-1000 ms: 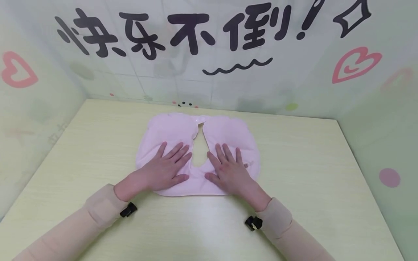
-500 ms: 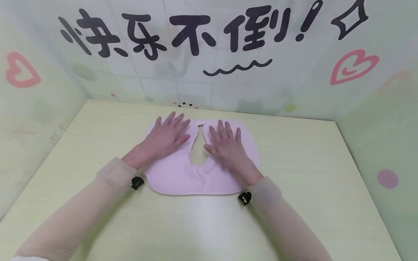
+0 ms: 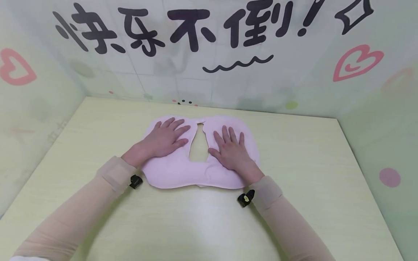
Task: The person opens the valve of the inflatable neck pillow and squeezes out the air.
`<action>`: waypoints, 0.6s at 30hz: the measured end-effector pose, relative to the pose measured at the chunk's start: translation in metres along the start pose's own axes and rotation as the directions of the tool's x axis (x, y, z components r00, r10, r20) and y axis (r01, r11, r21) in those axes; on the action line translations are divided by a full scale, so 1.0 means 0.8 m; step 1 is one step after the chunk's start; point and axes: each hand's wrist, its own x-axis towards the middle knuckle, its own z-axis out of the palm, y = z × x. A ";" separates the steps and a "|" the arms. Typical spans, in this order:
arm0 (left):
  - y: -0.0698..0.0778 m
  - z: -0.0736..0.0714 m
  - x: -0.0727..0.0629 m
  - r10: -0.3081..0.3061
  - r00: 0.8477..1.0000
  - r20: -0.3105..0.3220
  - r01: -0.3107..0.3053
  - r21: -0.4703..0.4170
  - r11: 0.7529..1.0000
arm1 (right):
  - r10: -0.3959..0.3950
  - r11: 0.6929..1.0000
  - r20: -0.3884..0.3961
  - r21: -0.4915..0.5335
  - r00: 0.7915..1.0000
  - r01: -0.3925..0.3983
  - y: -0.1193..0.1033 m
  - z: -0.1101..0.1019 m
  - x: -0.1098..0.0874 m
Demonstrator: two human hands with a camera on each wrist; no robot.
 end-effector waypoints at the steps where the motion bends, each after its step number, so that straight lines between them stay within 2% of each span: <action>1: 0.000 0.000 0.000 0.001 1.000 -0.001 -0.001 -0.003 1.000 | 0.002 1.000 0.004 -0.001 1.000 -0.002 0.000 0.000 0.000; 7: -0.001 -0.001 0.001 0.009 1.000 0.007 -0.009 -0.020 1.000 | 0.013 1.000 0.022 0.004 1.000 -0.013 0.000 0.001 0.002; 18: 0.003 -0.002 0.007 -0.014 1.000 0.028 0.014 -0.008 1.000 | 0.007 1.000 0.021 0.017 1.000 -0.008 0.002 0.003 0.004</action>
